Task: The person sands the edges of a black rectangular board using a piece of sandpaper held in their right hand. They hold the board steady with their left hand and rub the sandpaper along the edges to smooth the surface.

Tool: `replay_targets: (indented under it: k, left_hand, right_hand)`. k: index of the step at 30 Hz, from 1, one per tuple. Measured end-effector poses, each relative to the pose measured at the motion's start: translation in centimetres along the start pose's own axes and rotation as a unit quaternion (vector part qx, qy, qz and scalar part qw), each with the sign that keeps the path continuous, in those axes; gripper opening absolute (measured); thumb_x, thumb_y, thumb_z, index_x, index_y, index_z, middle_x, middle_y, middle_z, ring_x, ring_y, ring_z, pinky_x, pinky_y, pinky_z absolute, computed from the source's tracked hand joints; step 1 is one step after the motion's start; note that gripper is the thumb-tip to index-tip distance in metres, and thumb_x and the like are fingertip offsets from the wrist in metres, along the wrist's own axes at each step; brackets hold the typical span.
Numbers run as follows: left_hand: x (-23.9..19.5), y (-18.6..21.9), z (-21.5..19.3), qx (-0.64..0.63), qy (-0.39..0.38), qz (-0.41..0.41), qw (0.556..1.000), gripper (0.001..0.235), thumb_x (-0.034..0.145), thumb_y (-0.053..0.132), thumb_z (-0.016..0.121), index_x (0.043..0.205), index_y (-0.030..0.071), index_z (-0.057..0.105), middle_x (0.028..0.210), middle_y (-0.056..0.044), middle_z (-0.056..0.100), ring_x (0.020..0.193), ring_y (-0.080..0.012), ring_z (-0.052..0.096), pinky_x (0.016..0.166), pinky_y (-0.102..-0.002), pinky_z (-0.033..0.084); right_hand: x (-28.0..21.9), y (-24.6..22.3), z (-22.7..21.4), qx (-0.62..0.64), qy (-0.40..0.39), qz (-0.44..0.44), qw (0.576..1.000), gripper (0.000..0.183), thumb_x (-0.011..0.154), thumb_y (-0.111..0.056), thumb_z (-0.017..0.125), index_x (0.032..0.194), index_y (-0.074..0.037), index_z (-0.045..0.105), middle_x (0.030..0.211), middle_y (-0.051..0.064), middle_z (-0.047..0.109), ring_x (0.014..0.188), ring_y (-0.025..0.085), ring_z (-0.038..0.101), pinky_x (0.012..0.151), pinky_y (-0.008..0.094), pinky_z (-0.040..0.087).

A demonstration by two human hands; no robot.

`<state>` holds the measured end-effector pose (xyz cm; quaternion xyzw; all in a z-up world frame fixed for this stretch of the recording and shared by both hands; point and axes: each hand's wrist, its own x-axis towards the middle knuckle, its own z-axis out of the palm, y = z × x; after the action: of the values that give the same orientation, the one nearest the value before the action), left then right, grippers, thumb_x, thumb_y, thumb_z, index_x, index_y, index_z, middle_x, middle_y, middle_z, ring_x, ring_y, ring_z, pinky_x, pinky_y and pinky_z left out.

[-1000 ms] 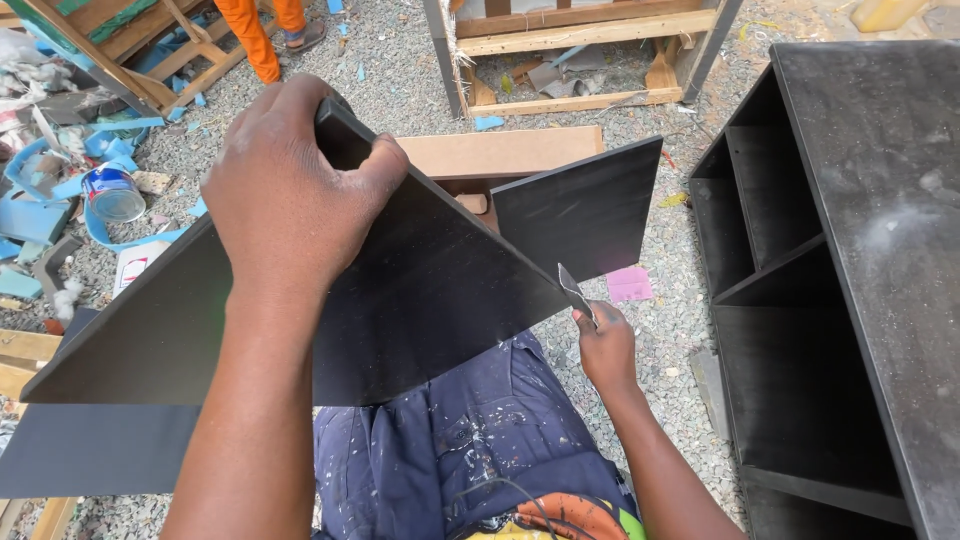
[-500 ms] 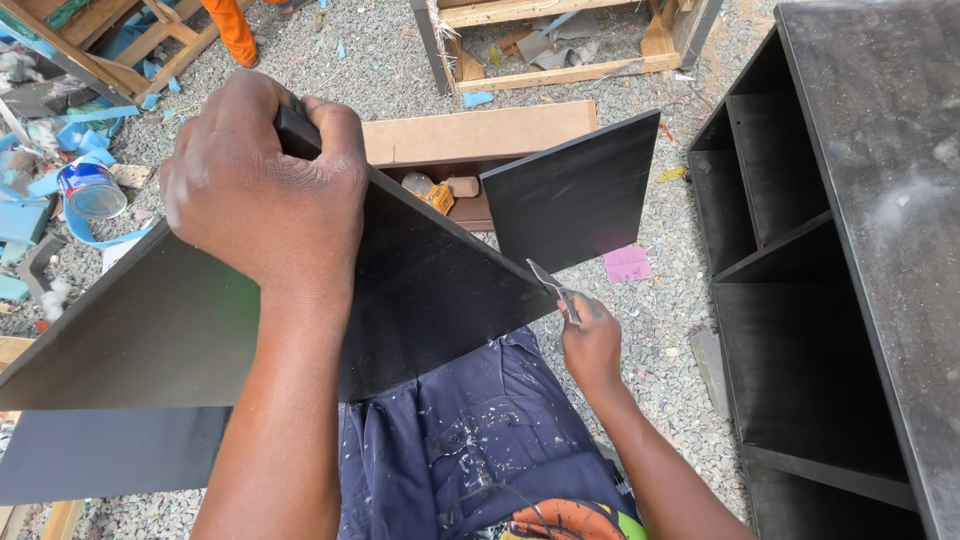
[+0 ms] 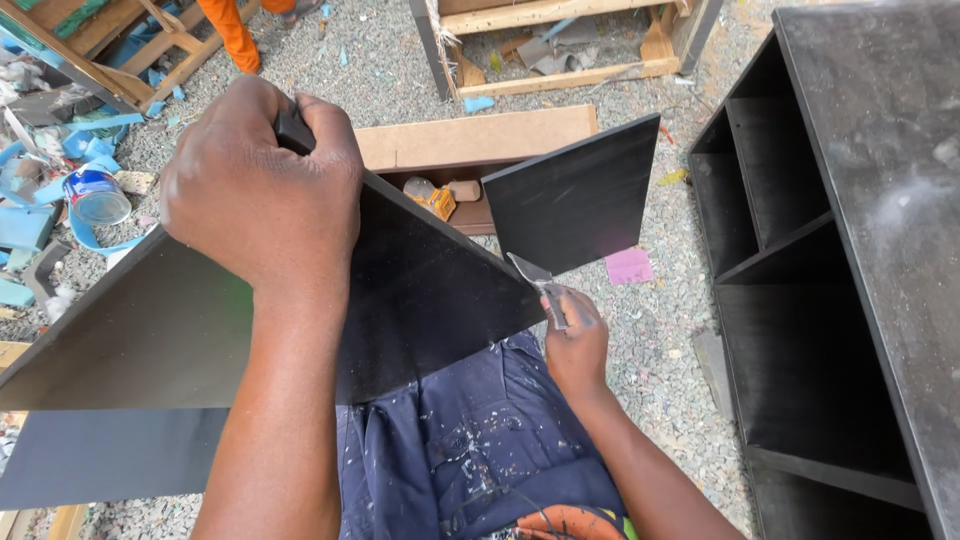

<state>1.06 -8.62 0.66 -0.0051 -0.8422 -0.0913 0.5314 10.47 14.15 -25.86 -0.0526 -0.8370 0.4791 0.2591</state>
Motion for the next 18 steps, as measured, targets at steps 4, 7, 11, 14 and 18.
replay_targets:
  k: [4,7,11,14,18]
  left_hand:
    - [-0.2,0.1,-0.3,0.01,-0.001,-0.009,1.0,0.046,0.093,0.025,0.079,0.075,0.018,0.037,0.066,0.001,0.034,0.06,-0.0214,0.039,0.055,-0.041,0.023]
    - [-0.3,-0.1,-0.7,0.007,0.004,-0.01,1.0,0.047,0.095,0.024,0.08,0.075,0.017,0.038,0.068,-0.001,0.034,0.061,-0.0255,0.037,0.058,-0.043,0.024]
    - [-0.1,0.0,-1.0,0.027,-0.006,-0.003,1.0,0.044,0.096,0.027,0.08,0.075,0.018,0.042,0.068,-0.001,0.04,0.062,-0.0268,0.044,0.055,-0.044,0.024]
    - [-0.1,0.8,-0.9,0.025,-0.009,0.002,1.0,0.043,0.095,0.026,0.079,0.076,0.017,0.042,0.068,0.0,0.041,0.064,-0.0269,0.046,0.056,-0.044,0.027]
    - [-0.4,1.2,-0.9,0.011,-0.015,0.009,1.0,0.046,0.095,0.023,0.08,0.075,0.016,0.039,0.067,-0.002,0.038,0.062,-0.0265,0.042,0.057,-0.044,0.024]
  right_hand:
    - [1.0,2.3,-0.7,-0.071,-0.076,0.161,0.981,0.023,0.104,-0.019,0.053,0.105,-0.008,0.074,0.091,0.007,0.069,0.08,0.026,0.06,0.067,0.04,0.043]
    - [0.6,0.9,-0.9,-0.055,-0.08,0.036,0.995,0.025,0.086,0.015,0.049,0.071,-0.004,0.059,0.079,0.004,0.065,0.07,0.019,0.054,0.056,0.033,0.038]
    - [0.4,2.4,-1.0,-0.117,-0.113,0.124,0.979,0.016,0.092,0.003,0.052,0.089,-0.002,0.067,0.083,0.007,0.065,0.068,0.019,0.053,0.053,0.034,0.041]
    - [0.6,0.4,-1.3,-0.097,-0.09,0.085,0.988,0.023,0.087,0.006,0.052,0.095,-0.003,0.072,0.085,0.007,0.068,0.068,0.02,0.055,0.053,0.033,0.041]
    - [0.6,3.7,-1.9,-0.094,-0.13,0.233,0.959,0.024,0.097,-0.001,0.052,0.095,-0.009,0.074,0.085,0.007,0.067,0.065,0.019,0.052,0.053,0.036,0.037]
